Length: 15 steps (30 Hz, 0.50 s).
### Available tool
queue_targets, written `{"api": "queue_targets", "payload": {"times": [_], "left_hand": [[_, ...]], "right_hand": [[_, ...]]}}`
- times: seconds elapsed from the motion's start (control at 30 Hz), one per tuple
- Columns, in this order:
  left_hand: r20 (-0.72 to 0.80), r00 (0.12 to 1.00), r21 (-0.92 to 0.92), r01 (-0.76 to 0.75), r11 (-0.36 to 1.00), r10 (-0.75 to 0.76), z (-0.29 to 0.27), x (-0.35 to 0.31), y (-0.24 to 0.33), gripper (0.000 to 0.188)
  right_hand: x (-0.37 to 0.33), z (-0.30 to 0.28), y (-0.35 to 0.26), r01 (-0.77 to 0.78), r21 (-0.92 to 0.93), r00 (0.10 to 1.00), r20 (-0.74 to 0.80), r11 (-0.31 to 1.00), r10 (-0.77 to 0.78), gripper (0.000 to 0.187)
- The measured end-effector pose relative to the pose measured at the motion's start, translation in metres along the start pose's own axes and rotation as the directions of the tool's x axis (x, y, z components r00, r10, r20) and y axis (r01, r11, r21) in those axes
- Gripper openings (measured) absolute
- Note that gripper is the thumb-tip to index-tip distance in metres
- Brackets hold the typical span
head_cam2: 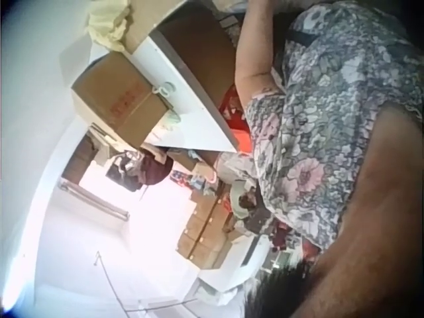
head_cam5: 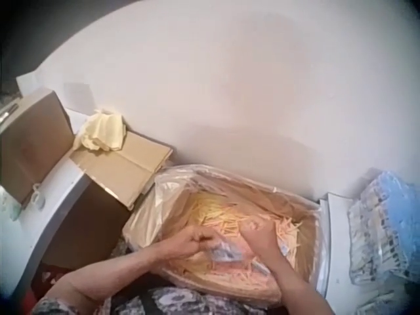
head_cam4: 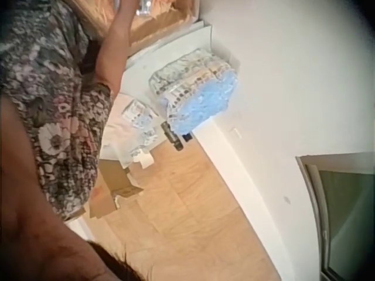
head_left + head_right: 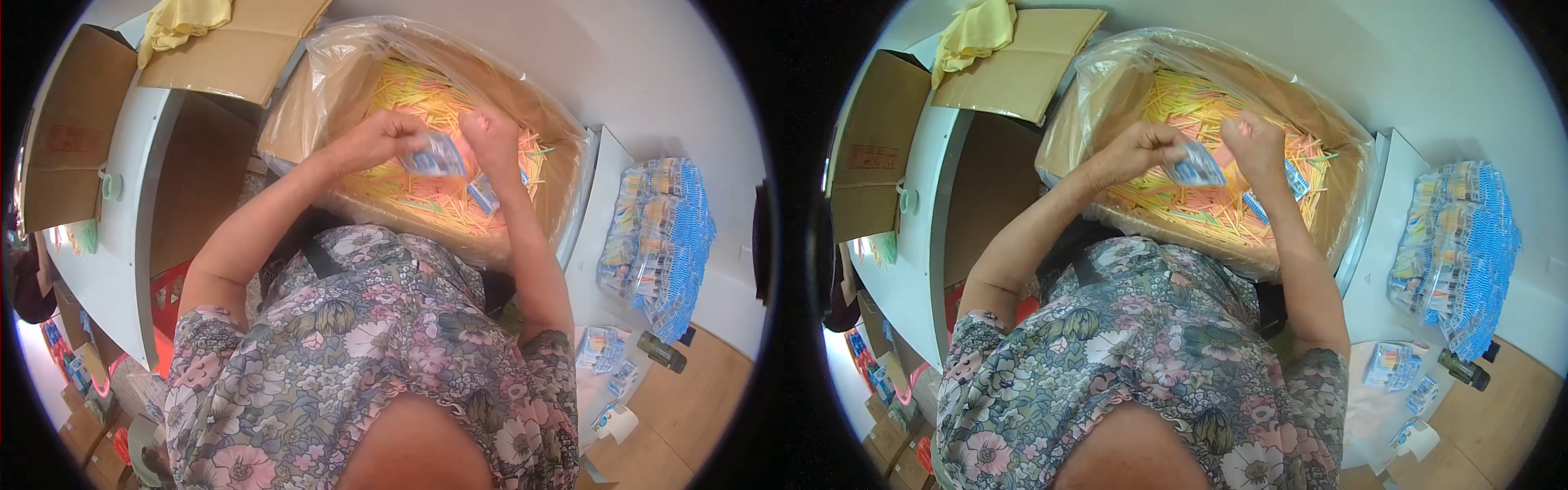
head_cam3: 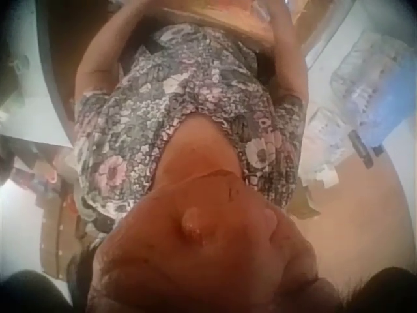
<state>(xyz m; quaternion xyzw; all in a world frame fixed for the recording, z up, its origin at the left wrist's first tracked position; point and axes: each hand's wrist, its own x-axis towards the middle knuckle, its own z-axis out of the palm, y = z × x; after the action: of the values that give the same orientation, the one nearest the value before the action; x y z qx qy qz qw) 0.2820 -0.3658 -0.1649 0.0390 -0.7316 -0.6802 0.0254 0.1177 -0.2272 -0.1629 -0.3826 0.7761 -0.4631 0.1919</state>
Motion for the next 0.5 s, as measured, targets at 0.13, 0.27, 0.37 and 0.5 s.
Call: {"api": "queue_targets", "payload": {"times": [0.13, 0.27, 0.37, 0.5], "left_hand": [[-0.078, 0.994, -0.287, 0.046, 0.957, -0.071, 0.006, 0.006, -0.004, 0.017], [-0.07, 0.997, -0.278, 0.016, 0.961, -0.037, 0.0, 0.007, -0.004, 0.019], [-0.098, 0.995, -0.21, -0.004, 0.978, -0.017, -0.004, 0.003, -0.005, 0.018], [-0.151, 0.988, -0.184, -0.006, 0.983, -0.022, -0.004, 0.002, 0.003, 0.013]], "right_hand": [[-0.052, 0.0, 0.013, -0.066, -0.121, 0.898, 0.425, 0.99, 0.112, 0.024], [-0.067, -0.008, 0.008, 0.037, -0.308, 0.773, 0.611, 0.951, 0.167, 0.025], [-0.049, -0.032, -0.006, -0.095, -0.135, 0.971, 0.205, 0.986, 0.121, 0.021], [-0.04, -0.042, -0.029, -0.279, 0.633, 0.959, 0.147, 0.722, 0.242, 0.015]]}}
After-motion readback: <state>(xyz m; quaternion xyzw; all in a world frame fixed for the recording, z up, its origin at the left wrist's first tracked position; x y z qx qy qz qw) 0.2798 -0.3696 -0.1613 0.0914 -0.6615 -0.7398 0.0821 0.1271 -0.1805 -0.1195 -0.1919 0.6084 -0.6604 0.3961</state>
